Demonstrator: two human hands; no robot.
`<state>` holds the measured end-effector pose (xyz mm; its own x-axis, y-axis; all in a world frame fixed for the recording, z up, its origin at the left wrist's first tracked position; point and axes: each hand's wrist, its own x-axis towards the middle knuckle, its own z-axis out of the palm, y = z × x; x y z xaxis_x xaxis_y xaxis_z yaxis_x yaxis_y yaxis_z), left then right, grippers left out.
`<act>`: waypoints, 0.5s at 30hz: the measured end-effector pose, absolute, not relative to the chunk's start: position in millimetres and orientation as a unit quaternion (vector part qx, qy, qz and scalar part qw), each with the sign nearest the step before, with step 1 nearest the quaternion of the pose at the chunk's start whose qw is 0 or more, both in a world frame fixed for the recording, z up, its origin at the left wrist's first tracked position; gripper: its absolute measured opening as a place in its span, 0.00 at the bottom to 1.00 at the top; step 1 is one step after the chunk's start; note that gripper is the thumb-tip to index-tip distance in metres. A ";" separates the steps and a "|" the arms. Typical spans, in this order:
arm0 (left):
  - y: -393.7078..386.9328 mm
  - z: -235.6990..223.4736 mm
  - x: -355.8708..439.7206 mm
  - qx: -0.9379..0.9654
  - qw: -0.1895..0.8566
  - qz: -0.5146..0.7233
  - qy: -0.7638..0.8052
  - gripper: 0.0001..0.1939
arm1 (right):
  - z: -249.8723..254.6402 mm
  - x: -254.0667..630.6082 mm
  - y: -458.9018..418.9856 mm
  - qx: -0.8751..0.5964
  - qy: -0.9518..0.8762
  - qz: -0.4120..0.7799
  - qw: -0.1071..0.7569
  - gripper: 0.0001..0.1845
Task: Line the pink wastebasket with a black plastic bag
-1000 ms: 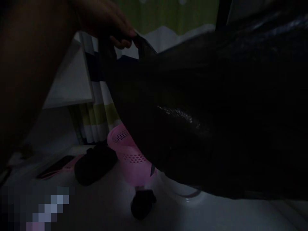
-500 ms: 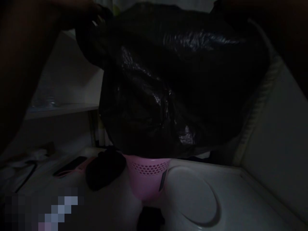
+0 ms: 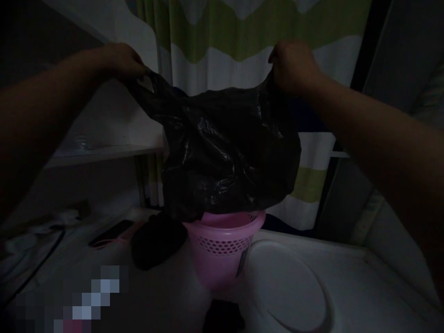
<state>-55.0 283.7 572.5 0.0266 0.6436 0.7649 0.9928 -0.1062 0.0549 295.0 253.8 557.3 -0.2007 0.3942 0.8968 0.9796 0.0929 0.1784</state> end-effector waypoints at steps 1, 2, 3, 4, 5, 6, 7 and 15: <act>281.3 572.0 -53.2 -0.657 0.280 -0.318 -0.624 0.19 | 554.8 293.1 258.0 -0.518 -0.657 -0.416 0.356 0.16; 277.9 570.3 -50.0 -0.651 0.294 -0.307 -0.629 0.20 | 552.3 290.9 261.8 -0.512 -0.662 -0.410 0.362 0.16; 273.8 567.4 -45.3 -0.650 0.308 -0.301 -0.626 0.22 | 549.7 288.5 265.4 -0.508 -0.667 -0.404 0.366 0.16; 269.4 563.6 -39.4 -0.659 0.326 -0.294 -0.610 0.25 | 547.1 286.0 268.7 -0.505 -0.672 -0.396 0.369 0.15; 265.4 559.3 -32.3 -0.672 0.344 -0.288 -0.589 0.29 | 544.4 283.6 271.8 -0.503 -0.677 -0.388 0.371 0.15; 262.1 554.8 -24.3 -0.689 0.360 -0.282 -0.563 0.31 | 541.8 281.1 274.5 -0.500 -0.682 -0.380 0.375 0.15; 260.0 550.6 -15.6 -0.712 0.368 -0.270 -0.534 0.31 | 539.5 278.6 276.6 -0.497 -0.686 -0.371 0.380 0.15; 277.0 536.9 48.9 -0.877 0.183 -0.103 -0.432 0.15 | 533.4 255.5 271.6 -0.449 -0.709 -0.304 0.451 0.15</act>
<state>48.9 277.0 536.9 0.6051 0.7202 0.3394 0.7958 -0.5592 -0.2323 255.5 271.6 533.4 -0.1896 0.3617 0.9128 0.9109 0.4119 0.0260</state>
